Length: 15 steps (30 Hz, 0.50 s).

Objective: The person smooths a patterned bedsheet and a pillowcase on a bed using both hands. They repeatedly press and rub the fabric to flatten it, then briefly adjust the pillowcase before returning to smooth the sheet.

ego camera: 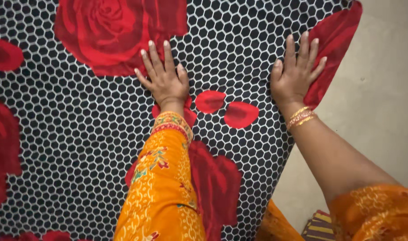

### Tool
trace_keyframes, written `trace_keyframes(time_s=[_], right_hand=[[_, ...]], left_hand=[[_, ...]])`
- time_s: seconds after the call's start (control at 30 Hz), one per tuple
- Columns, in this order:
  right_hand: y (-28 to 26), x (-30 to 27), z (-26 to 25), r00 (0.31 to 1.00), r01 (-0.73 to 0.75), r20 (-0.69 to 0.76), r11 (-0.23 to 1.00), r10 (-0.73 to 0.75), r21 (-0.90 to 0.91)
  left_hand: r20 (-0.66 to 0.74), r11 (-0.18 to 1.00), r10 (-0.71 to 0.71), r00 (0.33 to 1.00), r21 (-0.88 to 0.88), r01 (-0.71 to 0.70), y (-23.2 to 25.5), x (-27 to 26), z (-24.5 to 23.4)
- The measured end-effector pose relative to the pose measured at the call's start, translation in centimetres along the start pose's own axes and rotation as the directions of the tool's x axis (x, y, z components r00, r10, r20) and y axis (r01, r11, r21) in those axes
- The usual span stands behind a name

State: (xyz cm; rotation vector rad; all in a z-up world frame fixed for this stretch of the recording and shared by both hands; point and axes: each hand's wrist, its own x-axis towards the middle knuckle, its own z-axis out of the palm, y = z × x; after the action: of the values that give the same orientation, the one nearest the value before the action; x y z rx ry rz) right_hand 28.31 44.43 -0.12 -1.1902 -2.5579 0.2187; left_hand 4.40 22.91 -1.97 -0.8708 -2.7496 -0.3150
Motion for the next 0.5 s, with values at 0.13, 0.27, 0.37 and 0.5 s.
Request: trace_keyframes(time_s=[0.13,0.27,0.37,0.5], right_hand=[[0.2,0.0,1.0,1.0,-0.007,0.014,1.0,0.007,-0.026],[-0.3,0.4,0.8,0.997,-0.007,0.073,0.999,0.011,-0.049],[-0.3,-0.1,-0.2,0.991,0.008,0.136,0.999,-0.001,-0.05],[-1.4,1.1,-1.3,0.97,0.01,0.244,1.0,-0.007,-0.009]], left_hand=[[0.023,1.0,-0.02,1.0,-0.004,0.02,-0.3,0.1,0.2],[0.153,1.0,-0.025,0.988,-0.013,0.028,-0.6,0.0,0.1],[0.027,0.99,0.047,0.999,-0.133,-0.043,0.2,-3.7,-0.7],[0.292,0.976,0.072,0.954,-0.215,-0.007,1.6,-11.2,-2.6]])
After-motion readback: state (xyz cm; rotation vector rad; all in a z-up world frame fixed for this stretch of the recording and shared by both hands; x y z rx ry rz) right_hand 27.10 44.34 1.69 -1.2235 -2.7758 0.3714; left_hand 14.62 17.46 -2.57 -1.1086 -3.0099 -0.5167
